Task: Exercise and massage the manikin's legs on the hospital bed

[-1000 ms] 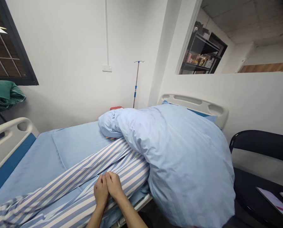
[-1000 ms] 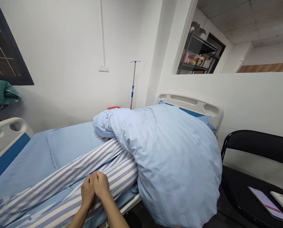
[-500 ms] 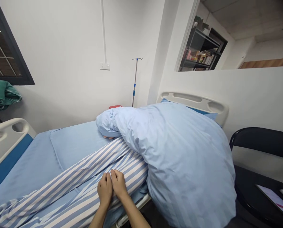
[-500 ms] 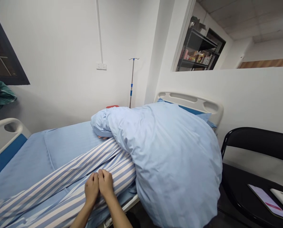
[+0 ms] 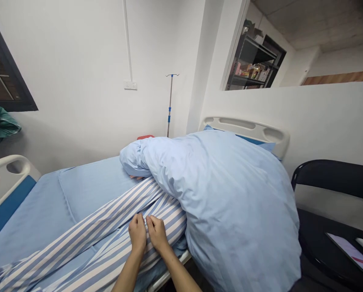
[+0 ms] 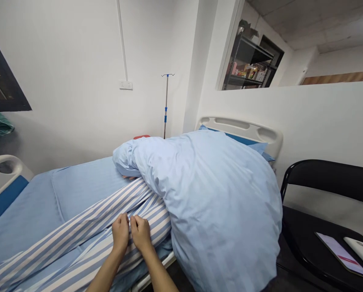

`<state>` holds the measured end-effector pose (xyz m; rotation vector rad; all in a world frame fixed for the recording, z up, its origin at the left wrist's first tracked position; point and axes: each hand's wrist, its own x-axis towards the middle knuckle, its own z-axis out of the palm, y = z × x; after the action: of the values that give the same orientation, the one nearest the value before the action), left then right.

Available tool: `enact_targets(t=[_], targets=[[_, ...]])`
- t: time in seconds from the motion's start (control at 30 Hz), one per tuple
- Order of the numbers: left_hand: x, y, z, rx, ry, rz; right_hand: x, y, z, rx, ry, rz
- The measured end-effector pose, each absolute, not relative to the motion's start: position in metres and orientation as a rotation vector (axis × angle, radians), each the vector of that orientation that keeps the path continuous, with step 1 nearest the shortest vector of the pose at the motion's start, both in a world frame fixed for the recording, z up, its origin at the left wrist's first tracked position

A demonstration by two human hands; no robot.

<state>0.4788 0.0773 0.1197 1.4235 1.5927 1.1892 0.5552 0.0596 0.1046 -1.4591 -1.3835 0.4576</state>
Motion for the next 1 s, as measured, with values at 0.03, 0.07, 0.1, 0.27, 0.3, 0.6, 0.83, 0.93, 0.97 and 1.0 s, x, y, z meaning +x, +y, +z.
enact_targets(t=[0.03,0.07,0.1,0.27,0.3,0.6,0.83,0.93,0.97,1.0], targets=[[0.483,0.077,0.119,1.482,1.596,1.153,0.558,0.061,0.108,-1.43,-1.347,0.51],[0.486,0.076,0.117,1.547,1.607,1.109,0.561,0.061,0.112,-1.414,-1.322,0.542],[0.488,0.074,0.114,1.604,1.621,1.068,0.564,0.062,0.117,-1.41,-1.314,0.549],[0.487,0.069,0.106,1.702,1.637,1.035,0.576,0.061,0.125,-1.509,-1.453,0.348],[0.486,0.069,0.106,1.705,1.63,1.044,0.577,0.061,0.123,-1.54,-1.487,0.29],[0.511,0.084,0.12,1.323,1.449,1.265,0.58,0.061,0.107,-1.517,-1.434,0.265],[0.52,0.078,0.115,1.622,1.545,1.084,0.596,0.063,0.133,-1.526,-1.496,0.257],[0.518,0.077,0.113,1.646,1.551,1.074,0.602,0.063,0.132,-1.586,-1.561,0.169],[0.519,0.077,0.114,1.638,1.554,1.082,0.603,0.063,0.129,-1.608,-1.553,0.161],[0.52,0.078,0.115,1.621,1.556,1.094,0.603,0.064,0.125,-1.625,-1.534,0.158]])
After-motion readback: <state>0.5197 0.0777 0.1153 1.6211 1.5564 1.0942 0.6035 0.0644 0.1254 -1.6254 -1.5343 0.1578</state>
